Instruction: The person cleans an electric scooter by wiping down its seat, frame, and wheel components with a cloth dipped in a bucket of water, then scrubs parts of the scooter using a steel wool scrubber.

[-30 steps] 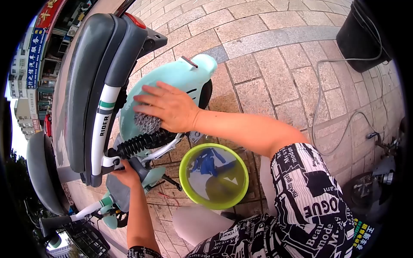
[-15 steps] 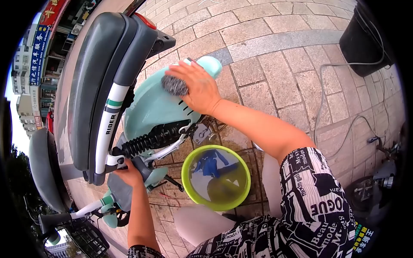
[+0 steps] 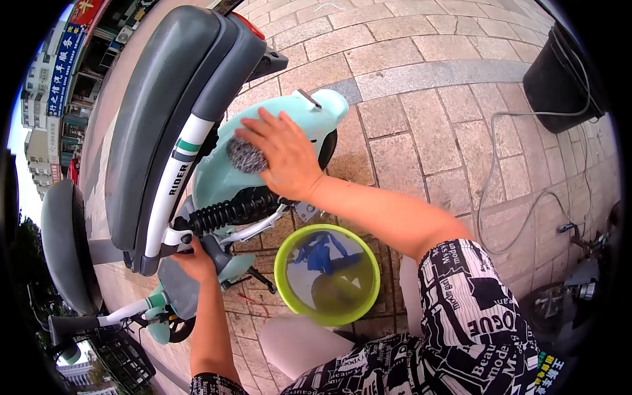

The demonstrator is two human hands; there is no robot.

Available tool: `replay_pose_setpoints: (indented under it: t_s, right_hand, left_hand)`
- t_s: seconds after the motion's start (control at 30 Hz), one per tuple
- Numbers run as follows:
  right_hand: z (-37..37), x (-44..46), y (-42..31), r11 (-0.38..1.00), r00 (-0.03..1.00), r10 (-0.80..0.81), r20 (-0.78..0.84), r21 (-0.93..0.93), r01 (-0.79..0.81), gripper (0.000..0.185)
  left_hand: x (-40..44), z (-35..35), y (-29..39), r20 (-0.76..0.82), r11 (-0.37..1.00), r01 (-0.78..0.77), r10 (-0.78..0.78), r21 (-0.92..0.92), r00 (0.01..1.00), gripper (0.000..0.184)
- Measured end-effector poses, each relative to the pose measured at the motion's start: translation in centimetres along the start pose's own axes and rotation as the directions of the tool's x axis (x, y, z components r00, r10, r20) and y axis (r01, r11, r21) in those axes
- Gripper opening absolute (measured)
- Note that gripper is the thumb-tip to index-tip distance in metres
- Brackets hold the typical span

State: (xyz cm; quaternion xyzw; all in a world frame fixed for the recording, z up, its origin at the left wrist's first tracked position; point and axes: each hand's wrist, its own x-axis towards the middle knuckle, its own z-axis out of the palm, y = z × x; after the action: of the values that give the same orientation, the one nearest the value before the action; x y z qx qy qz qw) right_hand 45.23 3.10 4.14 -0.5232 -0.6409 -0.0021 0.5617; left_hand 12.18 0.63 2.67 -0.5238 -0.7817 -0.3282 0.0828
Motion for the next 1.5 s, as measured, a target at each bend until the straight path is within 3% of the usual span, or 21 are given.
replay_pose_setpoints:
  t_s: [0.03,0.13,0.2,0.27,0.33,0.37,0.4,0.43,0.47,0.53,0.6,0.67,0.7,0.77,0.93,1.07,1.13,1.2,1.3,1.4,1.5]
  right_hand:
    - [0.3,0.1,-2.3,0.980,0.975,-0.184,0.127,0.104,0.171,0.064]
    - [1.1,0.7,-1.7,0.934,0.929,-0.350,0.123,0.125,0.335,0.061]
    - [-1.1,1.2,1.6,0.988,0.988,-0.153,0.037,-0.004,0.153,0.043]
    - [-2.2,1.7,6.4,0.908,0.900,0.419,0.121,-0.038,-0.418,0.035]
    - [1.0,0.8,5.8,0.960,0.971,0.185,-0.154,-0.185,-0.212,0.032]
    - [0.5,2.1,1.6,0.988,0.973,0.150,-0.176,-0.001,-0.153,0.036]
    - [1.4,2.4,-1.1,0.998,0.988,-0.060,-0.144,-0.012,0.059,0.038]
    - [1.8,2.7,-3.2,0.988,0.988,-0.154,0.029,-0.014,0.154,0.037]
    - [1.9,3.3,-4.6,0.982,0.955,-0.188,0.229,0.021,0.188,0.035]
    - [2.9,5.1,-3.6,0.977,0.946,-0.207,0.249,0.008,0.212,0.036]
    - [3.4,7.3,-1.3,0.997,0.938,-0.045,0.344,0.077,0.019,0.034]
    - [4.3,10.2,4.2,0.990,0.798,0.130,0.588,-0.120,-0.074,0.035]
    - [4.7,12.0,7.6,0.983,0.730,0.018,0.683,0.122,-0.138,0.040]
    - [6.0,12.3,11.4,0.994,0.713,0.104,0.694,-0.045,-0.101,0.043]
    - [3.7,12.5,10.0,0.953,0.548,0.236,0.802,-0.079,-0.294,0.045]
    - [2.2,10.9,6.0,0.966,0.679,0.254,0.689,-0.143,-0.215,0.047]
    - [0.7,9.2,0.1,0.988,0.755,0.098,0.648,-0.153,0.003,0.044]
    - [1.6,6.0,-1.7,0.939,0.877,-0.324,0.356,0.009,0.343,0.041]
    - [1.1,5.2,0.6,0.954,0.940,-0.294,0.172,-0.013,0.301,0.041]
    - [-0.6,3.9,6.3,0.974,0.955,0.222,0.197,-0.090,-0.208,0.039]
    - [-0.1,1.1,9.0,0.958,0.960,0.280,-0.004,-0.061,-0.280,0.037]
  left_hand:
    - [-0.2,0.2,0.0,0.005,1.000,0.001,-0.001,0.004,1.000,0.058]
    - [0.2,0.1,-0.8,-0.036,0.996,-0.076,0.074,-0.053,0.997,0.059]
    - [0.3,0.1,-1.1,0.048,0.997,0.000,0.004,-0.074,0.999,0.060]
    - [0.0,0.1,-0.1,0.023,0.999,0.015,-0.014,-0.049,1.000,0.060]
    - [0.1,0.0,0.3,-0.002,1.000,0.015,-0.015,-0.009,1.000,0.060]
    - [0.1,0.0,0.4,0.005,1.000,0.023,-0.022,-0.020,1.000,0.060]
    - [-0.1,-0.1,0.3,0.014,0.999,0.029,-0.029,-0.027,0.999,0.059]
    - [-0.2,0.0,-0.1,0.021,0.999,0.026,-0.025,-0.023,0.999,0.059]
    - [-0.1,0.1,-0.8,0.000,1.000,-0.005,0.005,-0.017,1.000,0.060]
    - [0.3,0.5,-0.5,-0.035,0.999,-0.029,0.028,-0.029,0.999,0.060]
    - [0.2,0.0,-0.4,0.026,1.000,0.000,0.001,-0.018,1.000,0.061]
    - [0.2,0.1,-0.7,0.014,1.000,-0.012,0.013,-0.021,1.000,0.062]
    - [0.1,-0.1,-0.6,0.014,1.000,-0.018,0.018,-0.026,1.000,0.062]
    - [0.1,-0.2,0.4,0.002,0.998,-0.018,0.018,-0.056,1.000,0.062]
    - [0.1,-0.2,0.3,0.024,1.000,0.019,-0.019,-0.012,1.000,0.060]
    - [0.6,1.0,-1.3,-0.008,0.999,-0.009,0.008,-0.053,1.000,0.062]
    - [0.8,1.5,-2.5,-0.046,0.995,-0.098,0.097,-0.014,0.994,0.063]
    - [0.5,1.4,-2.2,-0.069,0.992,-0.123,0.123,0.005,0.990,0.062]
    - [0.8,1.4,-2.0,-0.051,0.997,-0.072,0.073,0.033,0.996,0.061]
    - [0.6,1.4,-1.8,-0.054,0.997,-0.055,0.052,-0.061,0.997,0.056]
    - [0.5,1.3,-1.5,-0.050,0.998,-0.041,0.039,-0.049,0.998,0.056]
